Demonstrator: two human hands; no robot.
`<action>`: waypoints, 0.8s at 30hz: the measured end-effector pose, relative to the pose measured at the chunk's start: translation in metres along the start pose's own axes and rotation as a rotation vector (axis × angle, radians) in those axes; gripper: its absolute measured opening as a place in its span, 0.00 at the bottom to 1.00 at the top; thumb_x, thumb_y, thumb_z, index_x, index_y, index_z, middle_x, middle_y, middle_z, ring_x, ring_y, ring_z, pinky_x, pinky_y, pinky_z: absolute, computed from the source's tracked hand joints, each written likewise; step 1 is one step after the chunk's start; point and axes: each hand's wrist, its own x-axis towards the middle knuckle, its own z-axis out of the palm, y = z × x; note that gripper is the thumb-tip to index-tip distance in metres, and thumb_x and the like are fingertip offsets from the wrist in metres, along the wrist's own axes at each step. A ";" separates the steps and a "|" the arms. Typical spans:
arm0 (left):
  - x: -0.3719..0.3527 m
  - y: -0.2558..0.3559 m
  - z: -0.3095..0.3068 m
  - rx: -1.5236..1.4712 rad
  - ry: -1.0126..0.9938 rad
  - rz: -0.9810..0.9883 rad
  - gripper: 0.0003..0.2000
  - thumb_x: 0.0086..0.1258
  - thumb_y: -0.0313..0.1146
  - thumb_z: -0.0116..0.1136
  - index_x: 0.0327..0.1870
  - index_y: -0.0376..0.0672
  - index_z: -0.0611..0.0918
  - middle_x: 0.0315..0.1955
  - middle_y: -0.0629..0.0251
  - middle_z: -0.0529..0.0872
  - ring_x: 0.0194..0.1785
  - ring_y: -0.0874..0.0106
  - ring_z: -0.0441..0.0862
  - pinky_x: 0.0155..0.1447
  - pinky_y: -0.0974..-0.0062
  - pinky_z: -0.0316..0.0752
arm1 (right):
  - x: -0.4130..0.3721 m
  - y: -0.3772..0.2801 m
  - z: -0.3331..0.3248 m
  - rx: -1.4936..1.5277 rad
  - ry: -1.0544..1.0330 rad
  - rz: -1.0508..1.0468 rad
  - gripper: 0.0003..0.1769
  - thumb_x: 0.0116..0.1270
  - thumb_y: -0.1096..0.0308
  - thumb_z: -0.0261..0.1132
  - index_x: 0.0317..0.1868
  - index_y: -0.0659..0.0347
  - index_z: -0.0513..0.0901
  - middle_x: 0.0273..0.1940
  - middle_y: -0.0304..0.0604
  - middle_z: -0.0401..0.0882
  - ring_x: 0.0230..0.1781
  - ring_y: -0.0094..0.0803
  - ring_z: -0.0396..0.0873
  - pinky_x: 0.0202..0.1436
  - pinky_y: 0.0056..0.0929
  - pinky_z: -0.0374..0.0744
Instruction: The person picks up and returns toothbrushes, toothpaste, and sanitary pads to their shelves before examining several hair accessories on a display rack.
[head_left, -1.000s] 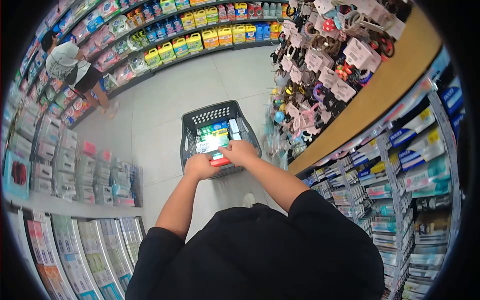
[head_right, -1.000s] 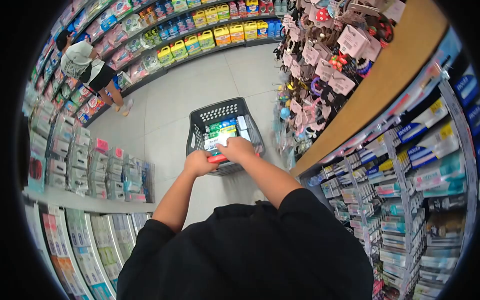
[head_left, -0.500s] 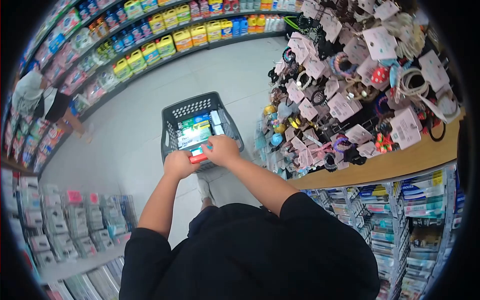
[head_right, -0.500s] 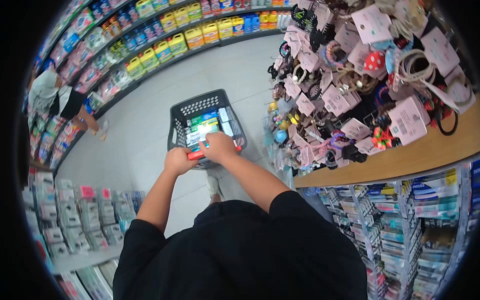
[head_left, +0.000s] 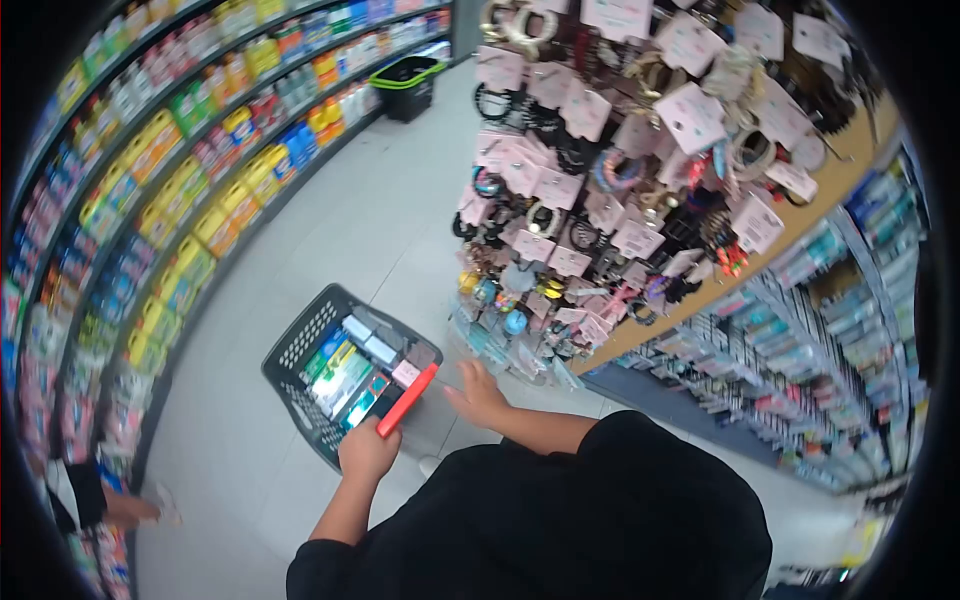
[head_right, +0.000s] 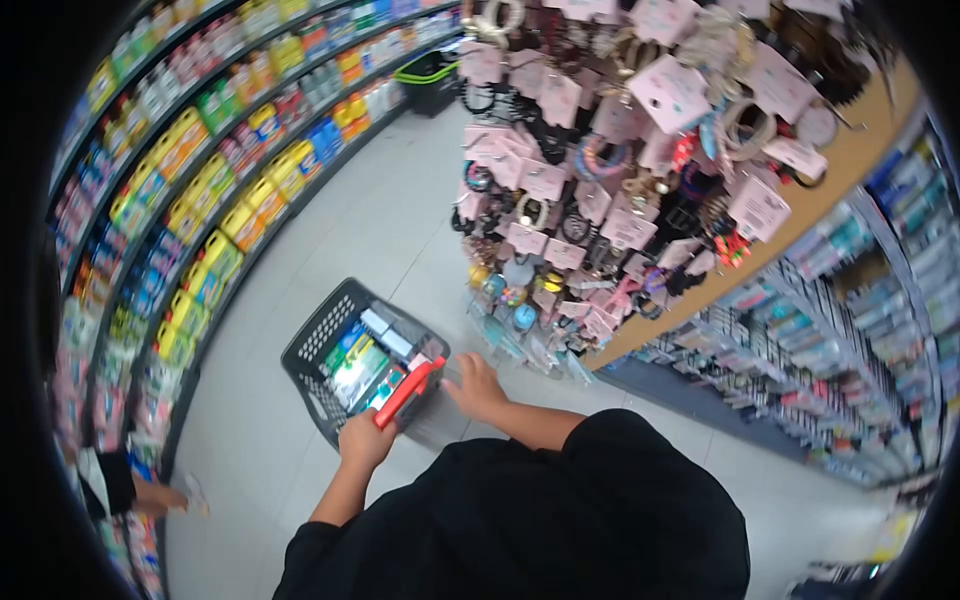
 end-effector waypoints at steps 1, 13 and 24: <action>0.001 -0.003 -0.003 -0.024 -0.042 0.021 0.19 0.59 0.50 0.58 0.31 0.41 0.82 0.27 0.48 0.84 0.35 0.50 0.83 0.42 0.55 0.76 | -0.014 0.035 0.005 -0.069 -0.202 0.107 0.33 0.60 0.50 0.63 0.57 0.66 0.70 0.56 0.62 0.68 0.57 0.56 0.68 0.60 0.47 0.69; 0.008 0.033 -0.032 0.115 -0.046 0.283 0.39 0.54 0.57 0.65 0.58 0.32 0.71 0.45 0.43 0.79 0.49 0.46 0.78 0.52 0.57 0.73 | -0.150 0.093 -0.096 0.105 0.222 0.799 0.22 0.58 0.53 0.68 0.32 0.66 0.75 0.29 0.51 0.76 0.33 0.43 0.77 0.36 0.37 0.74; 0.035 0.115 -0.032 0.248 0.085 0.190 0.21 0.61 0.50 0.59 0.41 0.37 0.79 0.30 0.49 0.85 0.36 0.51 0.84 0.41 0.57 0.77 | -0.065 0.041 -0.223 0.424 0.420 0.421 0.11 0.60 0.67 0.67 0.36 0.64 0.74 0.32 0.44 0.77 0.29 0.32 0.76 0.35 0.28 0.75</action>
